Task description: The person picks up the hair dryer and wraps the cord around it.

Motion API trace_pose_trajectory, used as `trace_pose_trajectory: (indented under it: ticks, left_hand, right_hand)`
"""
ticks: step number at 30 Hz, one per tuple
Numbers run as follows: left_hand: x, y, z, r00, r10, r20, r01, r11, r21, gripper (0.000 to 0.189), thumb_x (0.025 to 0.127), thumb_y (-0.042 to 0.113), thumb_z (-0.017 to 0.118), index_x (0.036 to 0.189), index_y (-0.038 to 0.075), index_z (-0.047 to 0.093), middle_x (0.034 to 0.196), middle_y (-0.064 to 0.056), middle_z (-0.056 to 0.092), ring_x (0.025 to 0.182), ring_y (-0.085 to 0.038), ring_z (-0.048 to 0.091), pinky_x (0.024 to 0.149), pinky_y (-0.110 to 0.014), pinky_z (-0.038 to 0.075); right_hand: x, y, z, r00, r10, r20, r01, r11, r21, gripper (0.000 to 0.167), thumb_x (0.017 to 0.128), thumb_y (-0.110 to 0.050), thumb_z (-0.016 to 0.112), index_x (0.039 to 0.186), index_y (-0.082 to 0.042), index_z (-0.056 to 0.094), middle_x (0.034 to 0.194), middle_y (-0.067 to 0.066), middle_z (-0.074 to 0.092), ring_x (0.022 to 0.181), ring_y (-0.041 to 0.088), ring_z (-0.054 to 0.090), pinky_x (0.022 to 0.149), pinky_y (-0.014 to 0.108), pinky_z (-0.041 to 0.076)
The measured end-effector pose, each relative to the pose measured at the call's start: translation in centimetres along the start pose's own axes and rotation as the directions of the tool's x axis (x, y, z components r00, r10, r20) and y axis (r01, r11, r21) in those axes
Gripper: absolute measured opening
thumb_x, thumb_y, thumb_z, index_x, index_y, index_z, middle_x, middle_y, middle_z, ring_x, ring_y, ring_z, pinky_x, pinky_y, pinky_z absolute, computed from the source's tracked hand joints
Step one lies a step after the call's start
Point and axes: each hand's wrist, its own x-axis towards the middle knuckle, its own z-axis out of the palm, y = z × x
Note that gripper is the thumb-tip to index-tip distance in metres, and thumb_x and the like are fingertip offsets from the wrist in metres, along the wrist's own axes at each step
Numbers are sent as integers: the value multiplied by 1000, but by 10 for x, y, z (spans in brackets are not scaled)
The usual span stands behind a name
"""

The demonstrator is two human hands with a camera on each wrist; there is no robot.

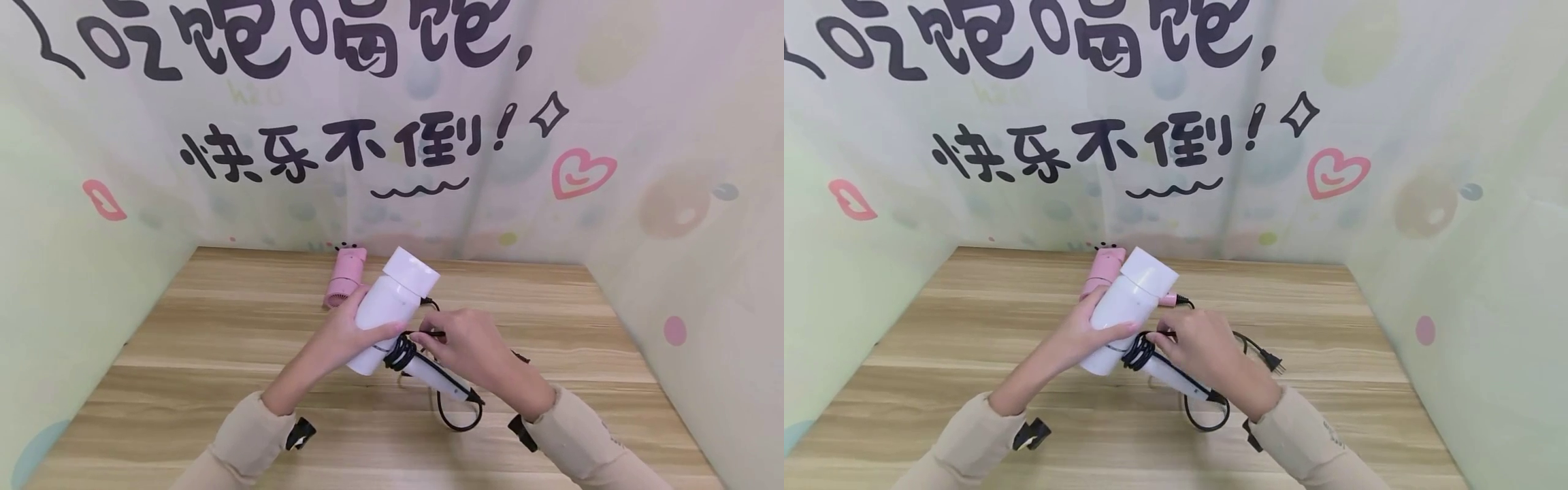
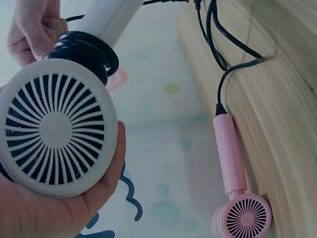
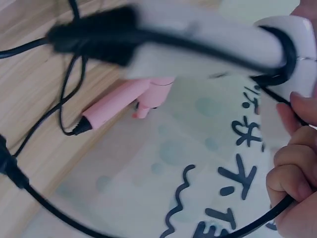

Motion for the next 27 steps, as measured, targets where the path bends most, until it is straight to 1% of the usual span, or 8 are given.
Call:
trace_pose_trajectory:
  ticks: [4, 9, 13, 18, 22, 23, 25, 27]
  left_hand:
    - [1, 4, 2, 998, 13, -54, -10, 999, 49, 59, 73, 37, 77, 119, 13, 49, 96, -6, 61, 79, -18, 60, 65, -29, 50]
    - [2, 6, 6, 994, 18, -106, -8, 995, 101, 64, 72, 40, 77, 122, 12, 49, 96, -6, 62, 79, -18, 59, 64, -28, 50]
    - [3, 6, 8, 990, 24, -141, -8, 993, 117, 65, 71, 41, 78, 122, 12, 48, 98, -6, 62, 81, -18, 59, 65, -29, 49]
    - [5, 7, 11, 980, 48, -191, -23, 991, 131, 66, 71, 41, 77, 123, 13, 48, 98, -6, 63, 81, -18, 60, 64, -29, 49]
    - [6, 8, 14, 972, 48, -231, -19, 992, 124, 70, 71, 43, 77, 127, 13, 46, 100, -6, 63, 81, -19, 60, 64, -30, 49]
    - [6, 8, 14, 969, 45, -244, -18, 994, 112, 72, 71, 43, 77, 128, 13, 45, 101, -6, 63, 82, -19, 60, 64, -30, 49]
    - [7, 8, 15, 963, 42, -266, -24, 997, 69, 74, 71, 43, 77, 130, 14, 43, 103, -7, 63, 83, -20, 60, 66, -30, 49]
    - [7, 8, 16, 955, 47, -293, -41, 999, 26, 75, 71, 42, 78, 131, 16, 41, 105, -6, 62, 85, -20, 59, 68, -31, 49]
  right_hand:
    - [1, -11, -1, 999, -32, 7, 33, 998, -55, 13, 82, -23, 70, 75, -15, 61, 60, -8, 60, 47, 0, 43, 43, 16, 32]
    - [-1, -21, 2, 1000, -25, -7, 25, 997, -72, 10, 82, -18, 67, 76, -13, 60, 57, -7, 57, 47, 5, 45, 41, 21, 34]
    - [-3, -25, 5, 999, -36, -31, 33, 995, -91, 13, 81, -14, 67, 75, -12, 56, 54, -6, 53, 44, 7, 43, 39, 22, 33]
    - [-3, -28, 7, 995, -66, -69, 56, 990, -132, 19, 80, -12, 68, 70, -11, 52, 50, -6, 45, 42, 7, 39, 37, 22, 28]
    - [-3, -28, 9, 992, -80, -100, 62, 984, -166, 18, 79, -10, 69, 72, -10, 52, 49, -7, 43, 40, 6, 36, 36, 21, 26]
    - [-4, -28, 9, 991, -80, -109, 60, 983, -174, 17, 80, -10, 68, 73, -9, 53, 50, -7, 45, 40, 6, 38, 36, 22, 27]
    - [-5, -28, 11, 988, -76, -133, 51, 982, -184, 12, 80, -10, 67, 79, -8, 56, 55, -4, 54, 43, 8, 45, 37, 24, 34]
    - [-6, -28, 12, 987, -48, -153, 22, 986, -167, 9, 83, -11, 65, 86, -6, 58, 65, -1, 63, 49, 9, 53, 41, 25, 40]
